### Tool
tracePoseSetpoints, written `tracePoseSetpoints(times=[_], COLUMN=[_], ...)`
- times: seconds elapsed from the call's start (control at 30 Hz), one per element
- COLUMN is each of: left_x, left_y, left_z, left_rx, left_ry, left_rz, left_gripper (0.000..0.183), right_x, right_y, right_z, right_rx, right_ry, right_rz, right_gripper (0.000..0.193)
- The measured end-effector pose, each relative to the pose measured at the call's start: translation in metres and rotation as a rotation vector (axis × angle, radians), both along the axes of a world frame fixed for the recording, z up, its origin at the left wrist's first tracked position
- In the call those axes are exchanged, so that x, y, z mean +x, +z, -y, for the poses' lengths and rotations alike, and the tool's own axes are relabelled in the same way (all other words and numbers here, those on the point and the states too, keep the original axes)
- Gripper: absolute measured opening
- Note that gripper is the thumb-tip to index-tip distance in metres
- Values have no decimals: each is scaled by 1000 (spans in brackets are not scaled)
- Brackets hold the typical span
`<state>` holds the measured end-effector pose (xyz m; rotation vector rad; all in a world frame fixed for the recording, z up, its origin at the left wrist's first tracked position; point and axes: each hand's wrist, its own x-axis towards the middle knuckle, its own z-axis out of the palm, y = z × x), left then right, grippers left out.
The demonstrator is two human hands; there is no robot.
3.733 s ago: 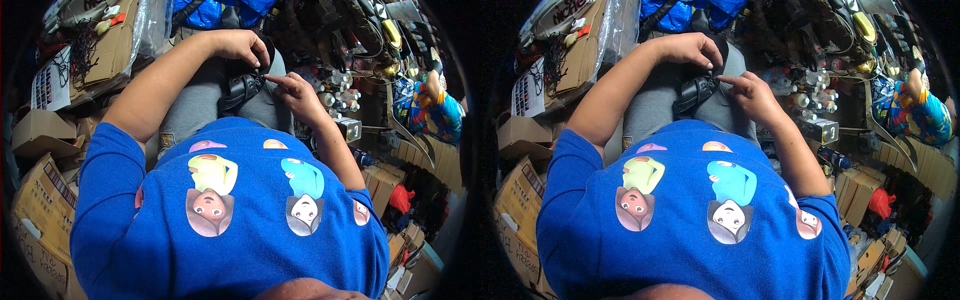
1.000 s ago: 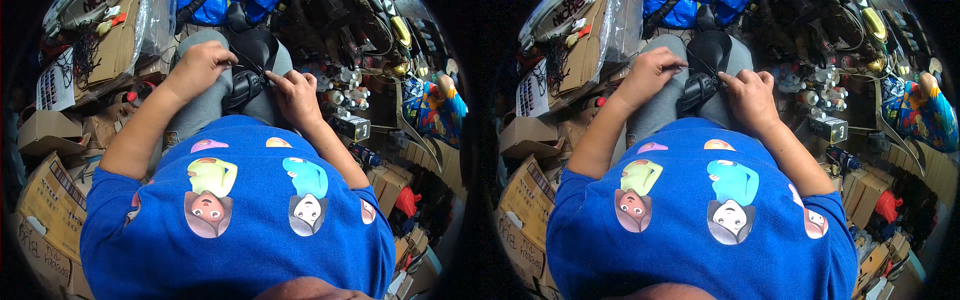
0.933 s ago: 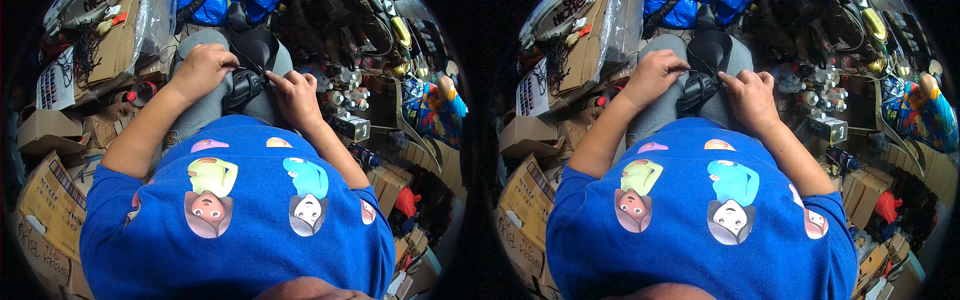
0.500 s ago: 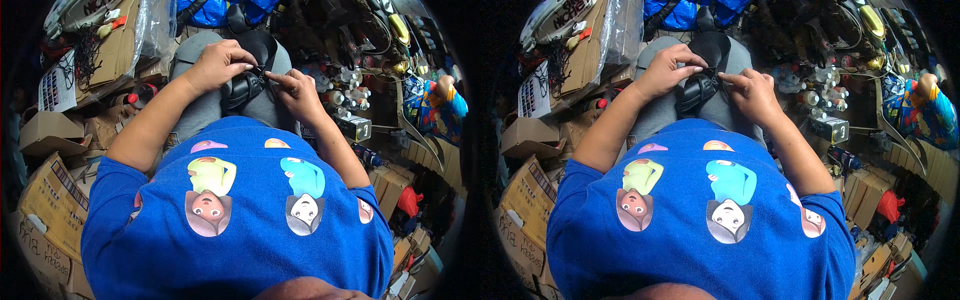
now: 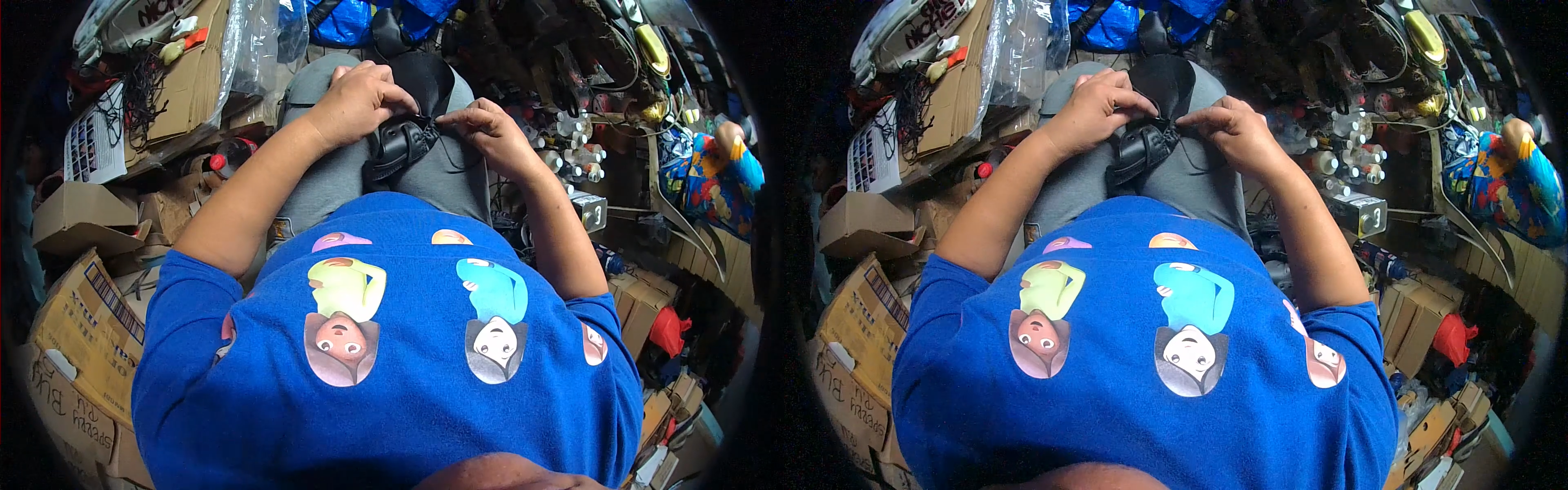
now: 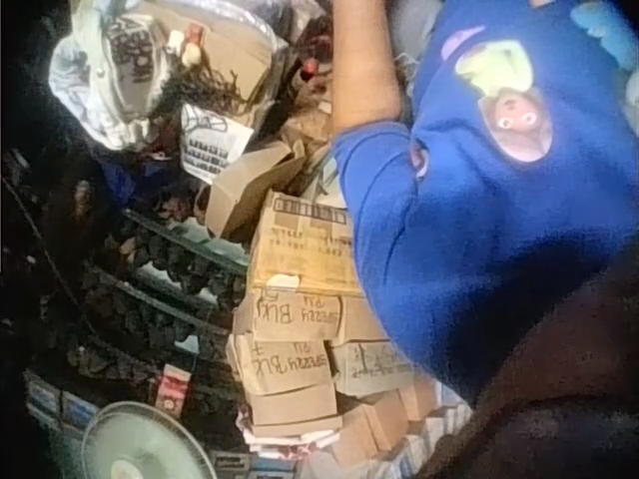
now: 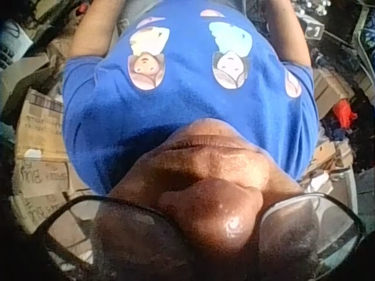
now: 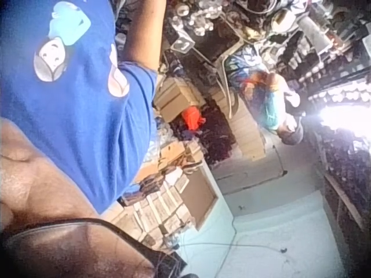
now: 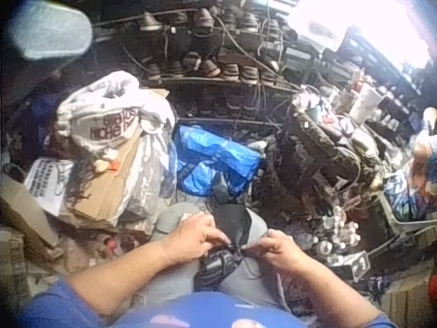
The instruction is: Lacing up a black shoe while holding it on the lap.
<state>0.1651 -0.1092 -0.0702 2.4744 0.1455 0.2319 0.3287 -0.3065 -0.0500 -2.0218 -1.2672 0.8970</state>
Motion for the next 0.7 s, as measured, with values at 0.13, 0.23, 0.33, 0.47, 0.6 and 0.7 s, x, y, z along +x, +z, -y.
tracePoseSetpoints(times=[0.13,0.23,0.33,0.47,0.6,0.7], left_x=[-2,-5,-15,-25,-17,-9], left_y=[1,-1,13,23,16,14], left_z=[-2,-10,-17,2,7,5], left_rx=[4,151,478,162,140,107], left_ry=[7,134,312,102,103,68], left_rz=[6,130,132,42,59,69], left_gripper=[20,19,19,18,17,18], right_x=[2,-2,-10,-29,-30,-26], right_y=[-1,3,6,15,13,14], right_z=[-1,0,8,11,11,10], right_rx=[-7,-27,65,113,81,46], right_ry=[5,-23,89,110,90,67], right_rz=[-33,-53,274,545,555,409], right_gripper=[44,41,46,38,39,40])
